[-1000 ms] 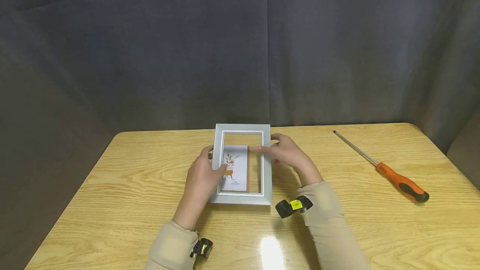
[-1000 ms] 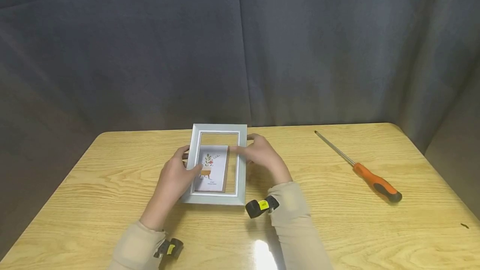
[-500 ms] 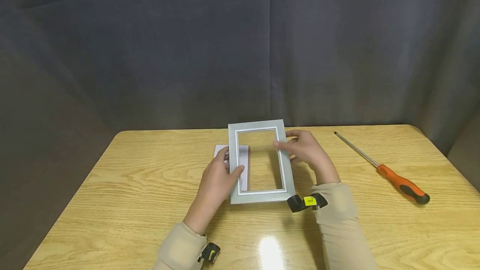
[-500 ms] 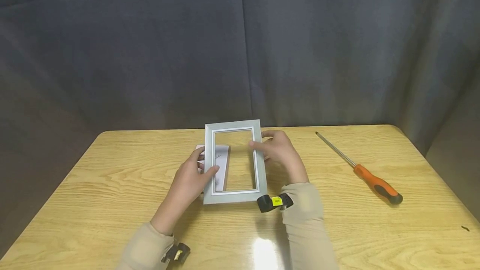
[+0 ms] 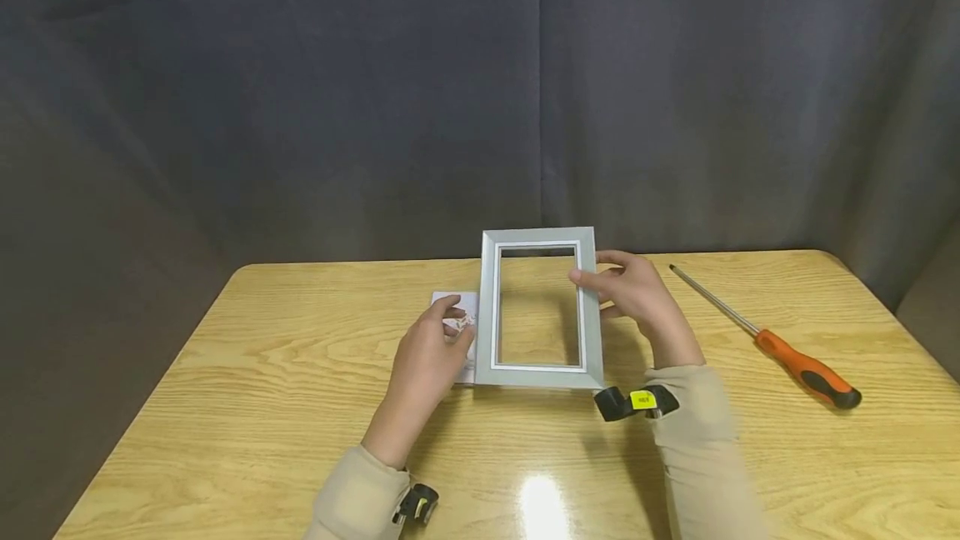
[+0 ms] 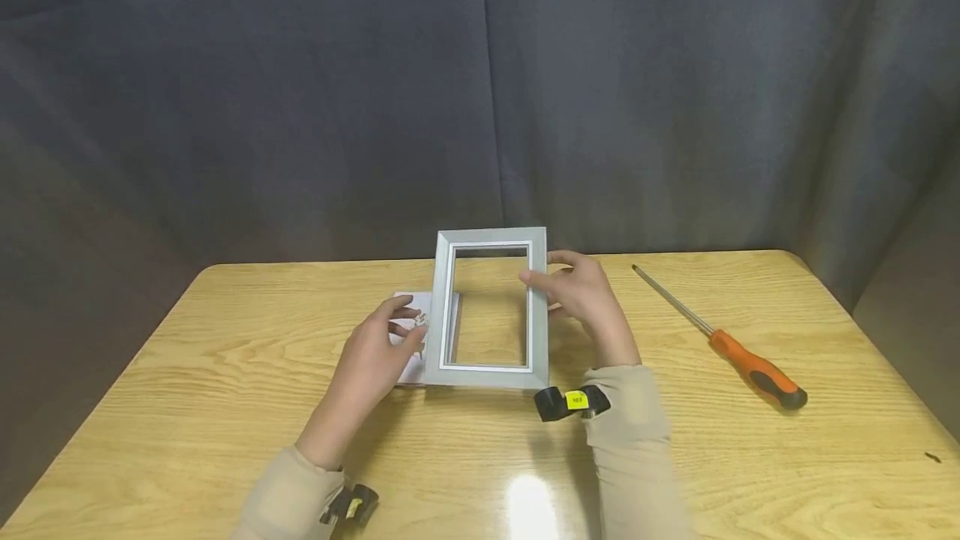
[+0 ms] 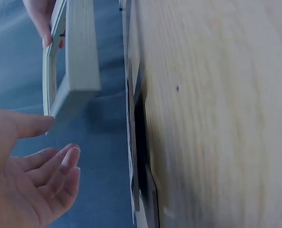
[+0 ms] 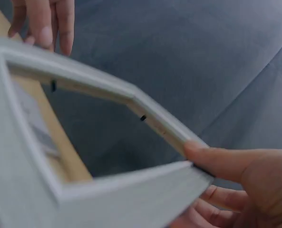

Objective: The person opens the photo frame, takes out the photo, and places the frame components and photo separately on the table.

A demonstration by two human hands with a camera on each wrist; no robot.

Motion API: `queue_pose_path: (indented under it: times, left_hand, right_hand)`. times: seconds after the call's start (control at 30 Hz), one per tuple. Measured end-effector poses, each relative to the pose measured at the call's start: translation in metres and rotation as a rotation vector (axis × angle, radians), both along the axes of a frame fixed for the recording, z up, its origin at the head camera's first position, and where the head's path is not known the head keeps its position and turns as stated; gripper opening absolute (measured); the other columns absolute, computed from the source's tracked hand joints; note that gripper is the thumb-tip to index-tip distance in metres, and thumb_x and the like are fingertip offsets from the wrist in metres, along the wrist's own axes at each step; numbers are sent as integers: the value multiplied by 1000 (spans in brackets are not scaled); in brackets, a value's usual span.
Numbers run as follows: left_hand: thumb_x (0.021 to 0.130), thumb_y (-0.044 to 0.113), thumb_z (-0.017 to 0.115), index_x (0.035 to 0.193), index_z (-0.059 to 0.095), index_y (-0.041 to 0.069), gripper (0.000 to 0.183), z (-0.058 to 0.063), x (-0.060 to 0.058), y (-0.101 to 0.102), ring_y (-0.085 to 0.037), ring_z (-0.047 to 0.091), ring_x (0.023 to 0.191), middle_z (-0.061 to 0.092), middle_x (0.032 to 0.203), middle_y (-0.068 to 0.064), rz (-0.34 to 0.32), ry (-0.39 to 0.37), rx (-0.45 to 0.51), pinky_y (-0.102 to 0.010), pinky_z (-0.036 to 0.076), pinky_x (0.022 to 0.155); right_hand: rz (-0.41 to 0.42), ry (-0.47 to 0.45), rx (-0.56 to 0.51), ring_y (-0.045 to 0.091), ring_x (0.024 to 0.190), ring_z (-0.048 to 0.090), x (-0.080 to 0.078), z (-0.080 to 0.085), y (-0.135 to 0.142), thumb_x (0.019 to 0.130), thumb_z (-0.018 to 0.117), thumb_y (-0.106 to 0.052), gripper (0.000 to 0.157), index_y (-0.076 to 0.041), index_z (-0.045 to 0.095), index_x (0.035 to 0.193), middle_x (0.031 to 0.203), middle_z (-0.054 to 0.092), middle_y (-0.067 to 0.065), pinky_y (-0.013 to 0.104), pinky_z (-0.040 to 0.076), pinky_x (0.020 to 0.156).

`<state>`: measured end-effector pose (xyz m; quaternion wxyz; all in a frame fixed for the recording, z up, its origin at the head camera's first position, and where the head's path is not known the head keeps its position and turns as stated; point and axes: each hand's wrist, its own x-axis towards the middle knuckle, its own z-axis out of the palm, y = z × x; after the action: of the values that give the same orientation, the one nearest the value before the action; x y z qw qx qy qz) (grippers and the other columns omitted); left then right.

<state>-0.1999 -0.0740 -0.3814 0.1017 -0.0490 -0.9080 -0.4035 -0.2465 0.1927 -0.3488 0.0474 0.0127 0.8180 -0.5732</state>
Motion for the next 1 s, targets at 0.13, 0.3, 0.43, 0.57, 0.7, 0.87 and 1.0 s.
queue_pose_path:
  times: [0.13, 0.3, 0.43, 0.57, 0.7, 0.87, 1.0]
  left_hand:
    - [93, 18, 68, 134, 58, 1, 45, 1, -2, -3, -27, 66, 106, 68, 121, -8, 42, 37, -109, -46, 54, 80]
    - [94, 19, 67, 133, 58, -1, 44, 1, -6, -10, -35, 61, 115, 66, 123, -14, 104, 78, -242, -54, 54, 83]
    - [94, 19, 67, 132, 59, 0, 43, 2, -8, -13, -36, 62, 115, 66, 123, -14, 114, 72, -257, -54, 54, 83]
    - [95, 18, 66, 132, 59, -1, 42, 1, -9, -13, -37, 62, 114, 67, 122, -15, 118, 72, -245, -54, 54, 82]
    - [95, 17, 66, 131, 59, -2, 41, 0, -10, -12, -37, 62, 113, 67, 120, -16, 120, 77, -233, -54, 55, 81]
    - [95, 18, 66, 132, 59, -2, 42, -1, -9, -11, -37, 62, 114, 67, 121, -16, 119, 73, -236, -53, 55, 81]
    - [95, 18, 66, 132, 59, -1, 42, -1, -9, -12, -37, 61, 115, 66, 123, -17, 115, 66, -239, -54, 55, 81]
  right_hand:
    - [-20, -40, -24, 10, 79, 66, -3, -2, 22, 90, 74, -34, 78, 5, 38, 147, 94, 69, 1, 33, 59, 74]
    - [-42, -51, 18, 8, 81, 64, -4, -3, 56, 91, 71, -41, 87, 7, 30, 150, 93, 64, -3, 30, 59, 75]
    - [-37, -59, 74, 7, 81, 63, -3, -2, 76, 91, 68, -46, 91, 9, 26, 151, 97, 63, 0, 29, 59, 75]
    - [0, -65, 122, 7, 82, 63, -3, -3, 89, 95, 64, -45, 86, 12, 28, 149, 101, 62, 2, 30, 59, 75]
    - [36, -84, 174, 10, 86, 62, -4, -6, 100, 98, 59, -44, 84, 15, 28, 147, 110, 62, 9, 32, 58, 79]
    - [27, -126, 205, 21, 98, 61, -4, -13, 112, 99, 56, -45, 87, 19, 21, 147, 129, 51, 27, 37, 57, 85]
    - [12, -162, 205, 30, 108, 57, -5, -19, 120, 100, 53, -46, 89, 21, 17, 146, 137, 41, 35, 40, 55, 90]
